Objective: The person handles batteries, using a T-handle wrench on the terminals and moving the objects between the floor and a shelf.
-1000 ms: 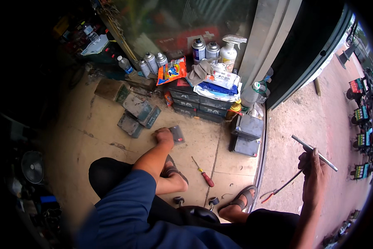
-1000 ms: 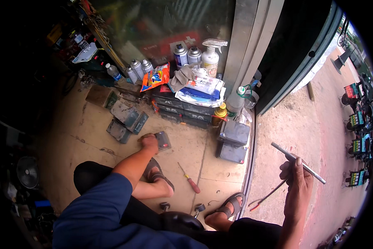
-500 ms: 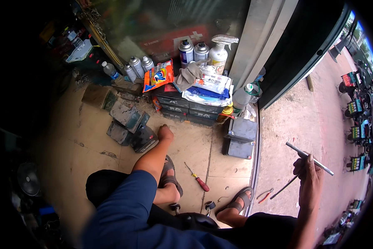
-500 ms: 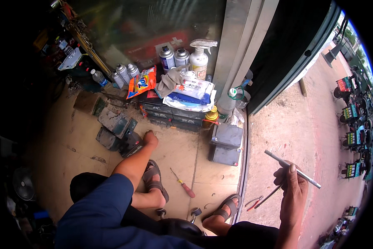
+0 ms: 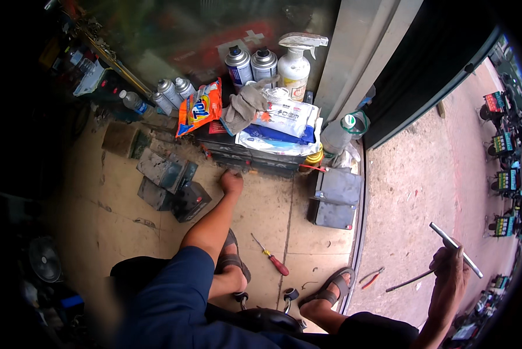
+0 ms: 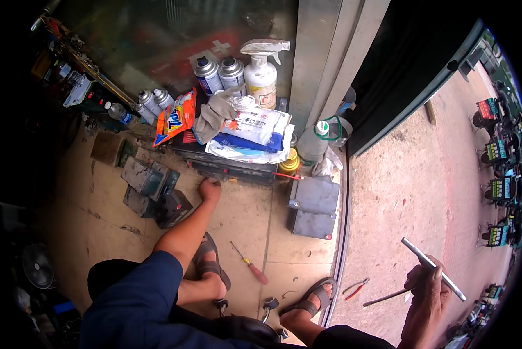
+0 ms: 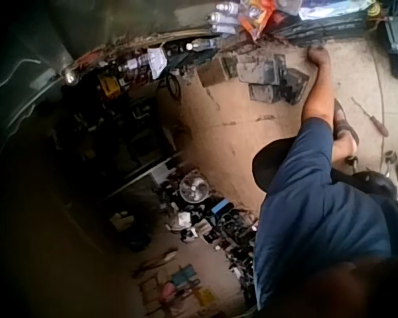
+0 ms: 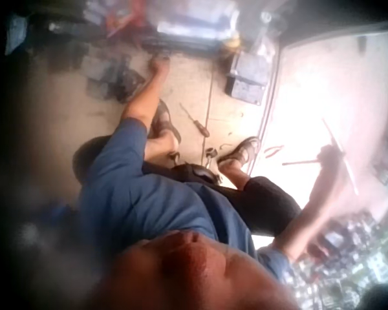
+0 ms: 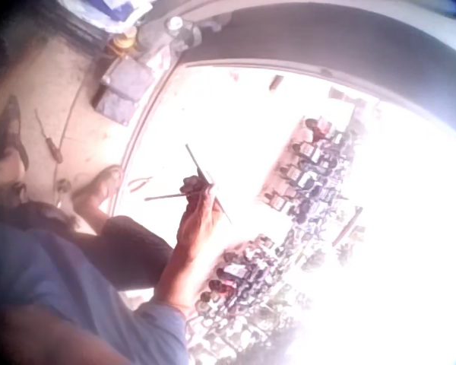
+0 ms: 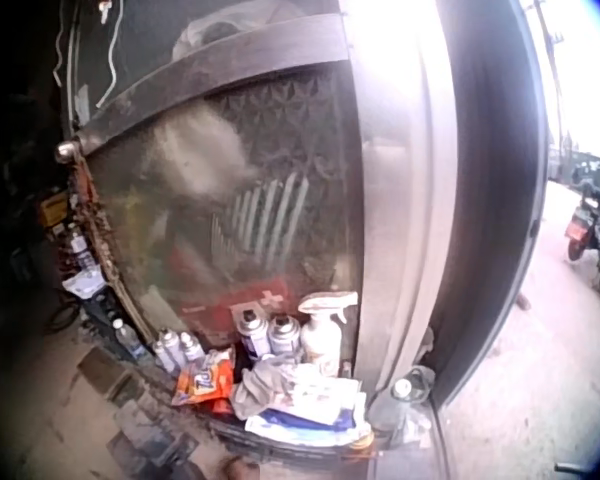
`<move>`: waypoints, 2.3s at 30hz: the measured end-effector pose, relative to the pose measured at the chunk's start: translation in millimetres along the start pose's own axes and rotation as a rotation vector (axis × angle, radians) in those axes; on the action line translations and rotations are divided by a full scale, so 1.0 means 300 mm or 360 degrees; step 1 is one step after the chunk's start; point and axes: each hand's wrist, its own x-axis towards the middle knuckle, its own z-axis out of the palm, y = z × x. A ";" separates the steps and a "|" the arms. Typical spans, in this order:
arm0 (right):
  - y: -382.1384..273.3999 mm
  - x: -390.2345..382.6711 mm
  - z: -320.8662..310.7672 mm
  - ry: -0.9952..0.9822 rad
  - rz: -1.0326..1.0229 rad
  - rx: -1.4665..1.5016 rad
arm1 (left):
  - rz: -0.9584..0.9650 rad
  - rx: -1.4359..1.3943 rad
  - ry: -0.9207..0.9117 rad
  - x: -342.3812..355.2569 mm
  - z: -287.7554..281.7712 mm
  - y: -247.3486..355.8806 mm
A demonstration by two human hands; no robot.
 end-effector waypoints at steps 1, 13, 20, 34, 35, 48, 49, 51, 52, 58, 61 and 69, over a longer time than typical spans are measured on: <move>0.002 0.000 0.006 0.0007 -0.0020 0.0021 | -0.0130 -0.0114 0.0035 0.014 0.055 0.006; -0.033 -0.004 -0.018 0.0017 0.0012 0.0095 | -0.1093 0.0150 -0.0205 -0.006 0.031 0.114; -0.096 -0.065 -0.074 -0.0086 -0.0125 0.0192 | -0.1419 -0.0036 -0.0151 -0.299 -0.086 0.079; -0.092 -0.239 -0.199 -0.0081 -0.0294 0.0465 | 0.0839 -0.0460 -0.1300 -0.879 -0.346 1.338; -0.083 -0.242 -0.221 -0.0051 -0.0296 0.0442 | 0.0930 -0.0328 -0.1331 -0.876 -0.357 1.290; -0.048 -0.234 -0.280 -0.0046 -0.0290 0.0455 | 0.1131 0.0432 -0.1349 -0.811 -0.387 0.938; -0.050 -0.229 -0.277 -0.0060 -0.0296 0.0452 | 0.1222 0.0422 -0.1348 -0.810 -0.372 0.946; -0.054 -0.219 -0.268 -0.0073 -0.0314 0.0447 | 0.1395 0.0431 -0.1347 -0.820 -0.335 0.968; -0.054 -0.217 -0.263 -0.0080 -0.0316 0.0444 | 0.1479 0.0446 -0.1347 -0.829 -0.313 0.982; -0.073 -0.205 -0.249 -0.0069 -0.0228 0.0377 | 0.1738 0.0400 -0.1386 -0.886 -0.220 1.102; -0.075 -0.194 -0.249 -0.0060 -0.0208 0.0346 | 0.2044 0.0191 -0.1052 -0.852 -0.222 1.154; -0.089 -0.178 -0.235 -0.0078 -0.0230 0.0348 | 0.1716 0.0960 -0.0955 -0.553 -0.191 1.329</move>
